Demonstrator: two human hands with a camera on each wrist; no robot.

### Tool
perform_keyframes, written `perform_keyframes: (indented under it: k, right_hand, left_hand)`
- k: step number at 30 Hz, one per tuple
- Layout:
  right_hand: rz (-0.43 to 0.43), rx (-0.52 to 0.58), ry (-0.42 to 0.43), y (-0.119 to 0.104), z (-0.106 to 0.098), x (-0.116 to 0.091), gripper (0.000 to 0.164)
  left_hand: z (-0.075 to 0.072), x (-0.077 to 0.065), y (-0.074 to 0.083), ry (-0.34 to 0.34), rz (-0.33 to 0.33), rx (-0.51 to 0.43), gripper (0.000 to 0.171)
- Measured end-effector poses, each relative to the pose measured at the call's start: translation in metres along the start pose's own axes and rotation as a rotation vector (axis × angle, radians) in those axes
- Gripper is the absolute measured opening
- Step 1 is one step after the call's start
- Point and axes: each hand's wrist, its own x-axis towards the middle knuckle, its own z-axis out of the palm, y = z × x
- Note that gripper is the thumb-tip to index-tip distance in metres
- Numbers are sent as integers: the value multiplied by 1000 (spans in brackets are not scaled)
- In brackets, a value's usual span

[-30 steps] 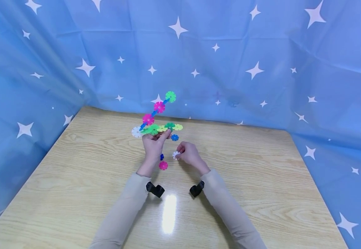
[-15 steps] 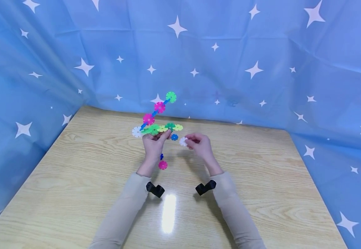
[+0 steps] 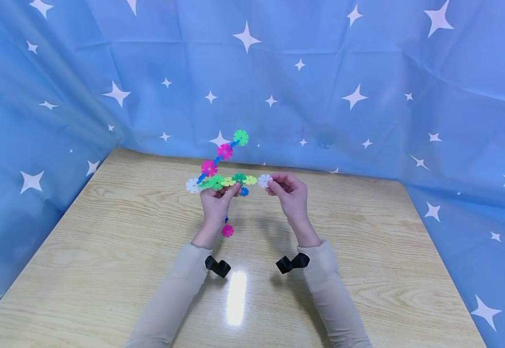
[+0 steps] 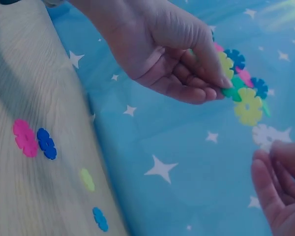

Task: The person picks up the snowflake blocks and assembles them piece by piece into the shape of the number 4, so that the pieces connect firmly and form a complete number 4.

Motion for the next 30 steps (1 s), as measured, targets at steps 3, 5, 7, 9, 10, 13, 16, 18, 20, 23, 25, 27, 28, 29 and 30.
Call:
perform_keyframes:
  k: [3,5,7,9,10,13,16,18,20,23,25,27,28,29,30]
  right_hand:
    - [-11,-12,-12,-2,1,-1,17]
    - [-14,-9,-13,-2,1,-1,17]
    - [-18,-2,-14,-2,2,-2,17]
    - [-24,12,-16,-2,3,-2,18]
    - [-27,18,-18,-2,3,-2,18]
    - [-31,25,-24,-2,3,-2,18]
    - [-37,21,-29,-1,2,-3,18]
    - [-44,21,-34,-1,3,-3,17]
    - [-52,23,-38,0,3,-4,16]
    - [-67,27,-34,1,4,-4,16]
    - [-81,19,-31,1,5,-4,15]
    - [-97,9,-33,0,5,-4,15]
    - [-107,1,-35,-1,6,-4,14]
    - [-116,-9,-38,-2,6,-3,14]
    - [-122,-20,-42,-3,6,-2,13]
  left_hand:
    - [0,-1,0,-6,8,-14,6]
    - [-1,-1,1,-5,6,-17,7]
    - [0,-2,2,-5,0,-15,5]
    - [-1,-2,3,-4,-7,-18,4]
    - [-1,-2,3,-6,-10,-15,7]
    - [-1,-2,4,-14,-8,-10,12]
    - [-1,-2,6,-23,-9,-11,14]
    - [-1,-2,8,-28,-13,0,13]
    - [0,-2,8,-36,-12,15,12]
    - [0,-3,9,-48,-7,37,11]
    - [0,-4,9,-51,-1,36,11]
    - [0,-5,9,-45,7,28,11]
    - [0,-5,9,-43,13,24,11]
    - [0,-5,9,-39,17,18,11]
    - [1,-5,9,-34,22,13,9]
